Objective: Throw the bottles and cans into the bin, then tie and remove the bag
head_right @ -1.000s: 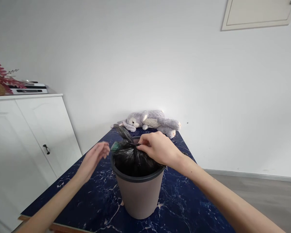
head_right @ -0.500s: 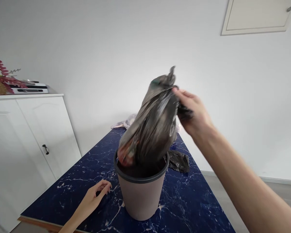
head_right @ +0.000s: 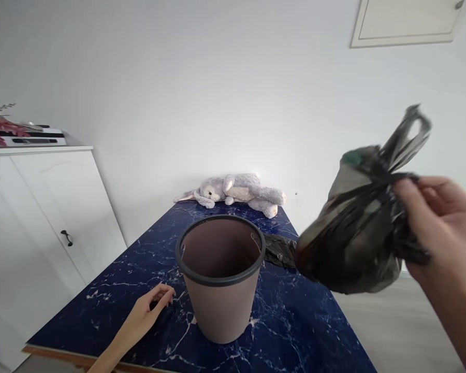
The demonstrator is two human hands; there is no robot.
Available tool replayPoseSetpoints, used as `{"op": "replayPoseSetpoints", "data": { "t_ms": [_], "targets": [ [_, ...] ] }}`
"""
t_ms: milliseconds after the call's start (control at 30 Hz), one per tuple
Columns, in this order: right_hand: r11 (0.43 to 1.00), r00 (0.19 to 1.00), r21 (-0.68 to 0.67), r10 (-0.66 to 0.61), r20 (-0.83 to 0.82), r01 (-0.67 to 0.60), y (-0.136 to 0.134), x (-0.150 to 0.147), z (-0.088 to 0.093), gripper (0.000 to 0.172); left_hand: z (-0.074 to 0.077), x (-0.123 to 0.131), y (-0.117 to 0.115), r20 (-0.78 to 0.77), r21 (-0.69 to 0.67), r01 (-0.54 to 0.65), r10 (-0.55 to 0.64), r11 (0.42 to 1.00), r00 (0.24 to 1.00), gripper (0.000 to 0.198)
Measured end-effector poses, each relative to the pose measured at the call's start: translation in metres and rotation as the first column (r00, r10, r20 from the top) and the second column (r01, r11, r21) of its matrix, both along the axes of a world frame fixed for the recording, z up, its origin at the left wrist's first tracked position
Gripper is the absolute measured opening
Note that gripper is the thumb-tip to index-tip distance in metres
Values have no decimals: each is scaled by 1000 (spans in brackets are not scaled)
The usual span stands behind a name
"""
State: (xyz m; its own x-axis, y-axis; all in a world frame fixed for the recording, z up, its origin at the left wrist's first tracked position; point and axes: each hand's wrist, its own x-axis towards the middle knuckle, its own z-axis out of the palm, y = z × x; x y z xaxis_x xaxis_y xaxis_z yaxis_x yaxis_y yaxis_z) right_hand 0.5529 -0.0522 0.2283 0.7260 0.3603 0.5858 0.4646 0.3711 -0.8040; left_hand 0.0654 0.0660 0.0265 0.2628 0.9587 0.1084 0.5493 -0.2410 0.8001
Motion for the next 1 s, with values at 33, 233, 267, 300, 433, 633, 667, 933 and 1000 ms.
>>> {"op": "replayPoseSetpoints", "data": {
  "t_ms": [33,233,267,300,433,633,667,933,1000],
  "targets": [
    [1000,999,-26,3,-39,-4,-2,-4,-12,40,0,1,0,-5,-1,0,0,1000,1000,47],
    [980,933,-28,177,-313,-195,4,-7,-75,44,3,4,2,-42,17,-17,17,1000,999,49],
    [973,907,0,217,-362,-233,5,-7,-85,43,4,5,1,-45,18,-17,17,1000,999,49],
    [965,881,21,246,-405,-260,6,-7,-95,42,4,5,1,-48,18,-18,19,1000,999,49],
    [956,810,58,274,-519,-287,5,-4,-136,35,4,5,1,-64,19,-30,31,999,997,49],
    [964,714,42,223,-664,-263,-2,6,-188,38,3,6,3,-76,20,-30,31,999,997,49],
    [967,715,22,202,-669,-252,-3,7,-195,41,2,6,4,-81,21,-31,32,999,996,50],
    [910,661,-42,268,-701,-413,-1,8,-225,55,0,4,4,12,113,-106,105,988,994,44],
    [875,643,-51,312,-699,-481,-1,10,-223,53,5,11,-2,46,303,-197,193,932,980,36]
  ]
}}
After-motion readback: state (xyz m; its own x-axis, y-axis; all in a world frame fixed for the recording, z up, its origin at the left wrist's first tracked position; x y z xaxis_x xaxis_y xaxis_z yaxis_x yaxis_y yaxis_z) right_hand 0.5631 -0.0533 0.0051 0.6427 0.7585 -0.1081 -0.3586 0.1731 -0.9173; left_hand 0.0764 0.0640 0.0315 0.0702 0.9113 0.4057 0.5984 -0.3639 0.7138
